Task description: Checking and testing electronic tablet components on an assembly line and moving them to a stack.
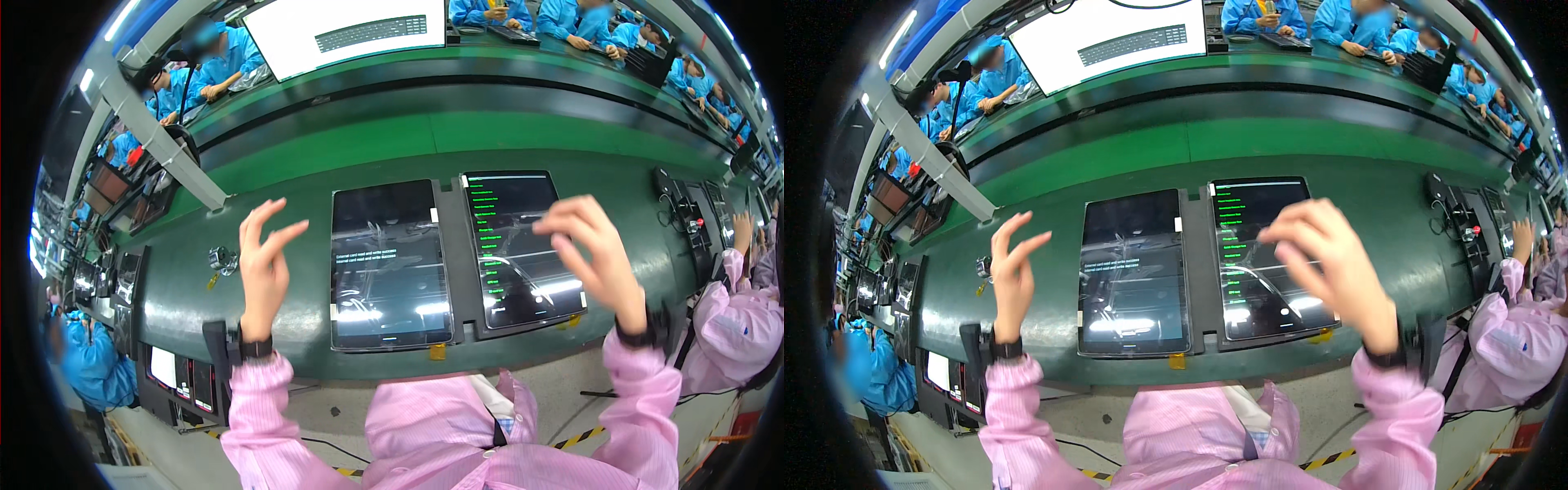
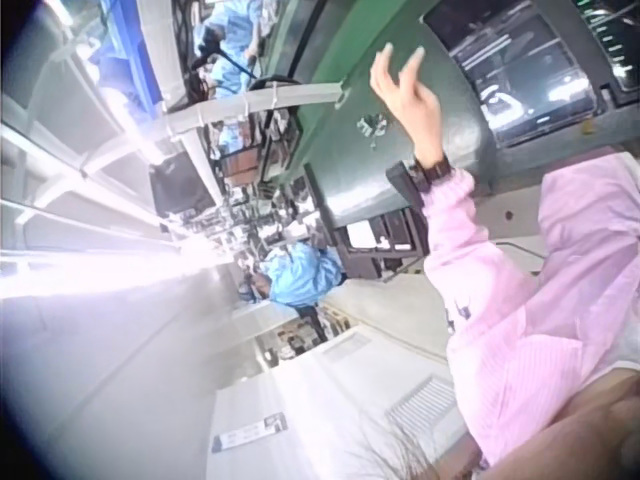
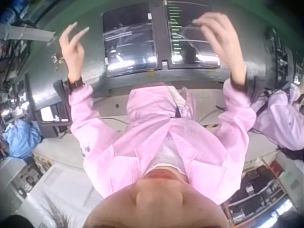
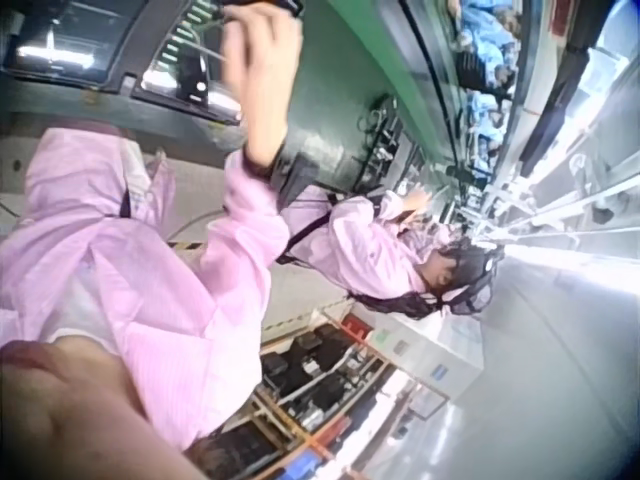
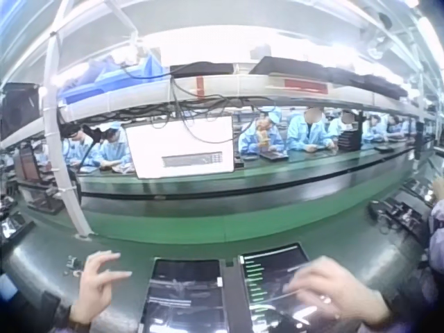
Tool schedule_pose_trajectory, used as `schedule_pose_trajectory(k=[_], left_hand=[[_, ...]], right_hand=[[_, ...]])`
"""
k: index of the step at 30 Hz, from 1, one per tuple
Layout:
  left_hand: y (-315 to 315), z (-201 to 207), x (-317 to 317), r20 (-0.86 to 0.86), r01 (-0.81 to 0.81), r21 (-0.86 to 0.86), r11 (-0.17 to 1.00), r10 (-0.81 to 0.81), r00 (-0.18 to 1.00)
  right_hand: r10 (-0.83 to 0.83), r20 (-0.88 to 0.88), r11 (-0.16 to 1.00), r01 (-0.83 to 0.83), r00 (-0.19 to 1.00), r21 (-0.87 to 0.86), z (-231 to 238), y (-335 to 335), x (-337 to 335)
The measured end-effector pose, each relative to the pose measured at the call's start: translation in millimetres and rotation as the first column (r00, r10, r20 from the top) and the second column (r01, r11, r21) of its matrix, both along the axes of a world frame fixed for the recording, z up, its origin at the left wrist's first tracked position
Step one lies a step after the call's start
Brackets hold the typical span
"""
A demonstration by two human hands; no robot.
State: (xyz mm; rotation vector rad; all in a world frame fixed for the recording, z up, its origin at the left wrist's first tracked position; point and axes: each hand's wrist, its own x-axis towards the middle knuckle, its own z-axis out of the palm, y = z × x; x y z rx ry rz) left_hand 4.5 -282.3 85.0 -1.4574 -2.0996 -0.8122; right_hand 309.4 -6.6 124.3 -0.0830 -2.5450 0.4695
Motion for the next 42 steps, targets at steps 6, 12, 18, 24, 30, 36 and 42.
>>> schedule_pose_trajectory(k=[6,12,18,24,30,36,42], left_hand=[[70,-30,-61,-0.008,0.099,-0.125,0.987,-0.101,0.995],[104,-46,-71,-0.019,0.120,-0.298,0.947,-0.132,0.991],[61,-36,-31,0.035,0.245,-0.413,0.877,-0.253,0.967],[63,-13,-15,0.067,0.207,-0.345,0.915,-0.196,0.978],[100,-39,-23,0.043,0.188,-0.372,0.909,-0.186,0.982],[14,-12,51,0.381,0.593,-0.514,0.619,-0.455,0.805],[-3,-17,92,0.340,0.463,-0.409,0.786,-0.339,0.877]], right_hand=[[-0.147,0.082,0.982,0.136,0.986,0.128,-56,80,-49],[-0.099,0.147,0.986,0.077,0.984,0.150,-86,91,-104],[0.088,0.326,0.996,-0.073,0.941,-0.058,-68,64,-59],[-0.057,0.210,0.997,0.065,0.976,-0.031,-56,67,-57],[-0.201,0.243,0.980,0.193,0.949,0.058,-87,75,-78],[0.286,0.547,0.955,-0.186,0.787,-0.231,-50,-7,46],[-0.441,0.131,0.692,0.430,0.888,-0.580,-85,-9,92]])
